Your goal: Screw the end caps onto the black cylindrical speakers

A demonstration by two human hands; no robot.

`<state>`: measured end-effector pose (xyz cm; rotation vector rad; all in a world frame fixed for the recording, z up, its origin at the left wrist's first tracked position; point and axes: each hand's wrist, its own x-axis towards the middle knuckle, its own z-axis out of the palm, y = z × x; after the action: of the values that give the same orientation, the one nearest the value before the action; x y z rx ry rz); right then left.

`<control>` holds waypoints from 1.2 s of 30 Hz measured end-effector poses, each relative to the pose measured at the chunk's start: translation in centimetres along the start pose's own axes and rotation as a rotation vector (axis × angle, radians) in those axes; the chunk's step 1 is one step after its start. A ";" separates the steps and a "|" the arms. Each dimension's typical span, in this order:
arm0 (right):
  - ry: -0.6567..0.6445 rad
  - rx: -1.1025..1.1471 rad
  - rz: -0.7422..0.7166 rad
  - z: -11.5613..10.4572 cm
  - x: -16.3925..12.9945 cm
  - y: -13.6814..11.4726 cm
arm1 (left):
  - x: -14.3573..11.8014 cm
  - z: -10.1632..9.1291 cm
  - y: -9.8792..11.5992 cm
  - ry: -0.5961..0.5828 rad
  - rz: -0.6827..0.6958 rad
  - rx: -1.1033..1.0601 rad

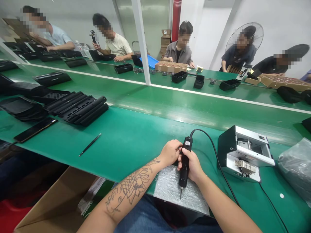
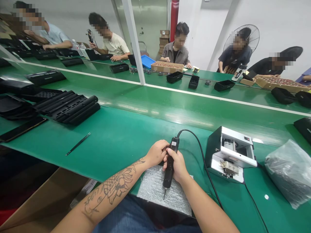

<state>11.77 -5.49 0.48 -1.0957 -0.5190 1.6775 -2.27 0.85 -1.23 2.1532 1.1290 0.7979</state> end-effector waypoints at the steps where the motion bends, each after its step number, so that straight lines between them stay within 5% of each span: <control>1: 0.001 -0.001 0.001 0.0 0.0 0.0 | 0.0 0.0 0.0 0.001 0.000 0.000; 36: 0.017 -0.024 0.013 0.4 -0.2 -0.2 | 0.0 0.0 -0.2 -0.012 0.004 0.016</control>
<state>11.58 -5.53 0.87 -1.1320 -0.5231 1.6760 -2.32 0.96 -1.35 2.1705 1.1293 0.7794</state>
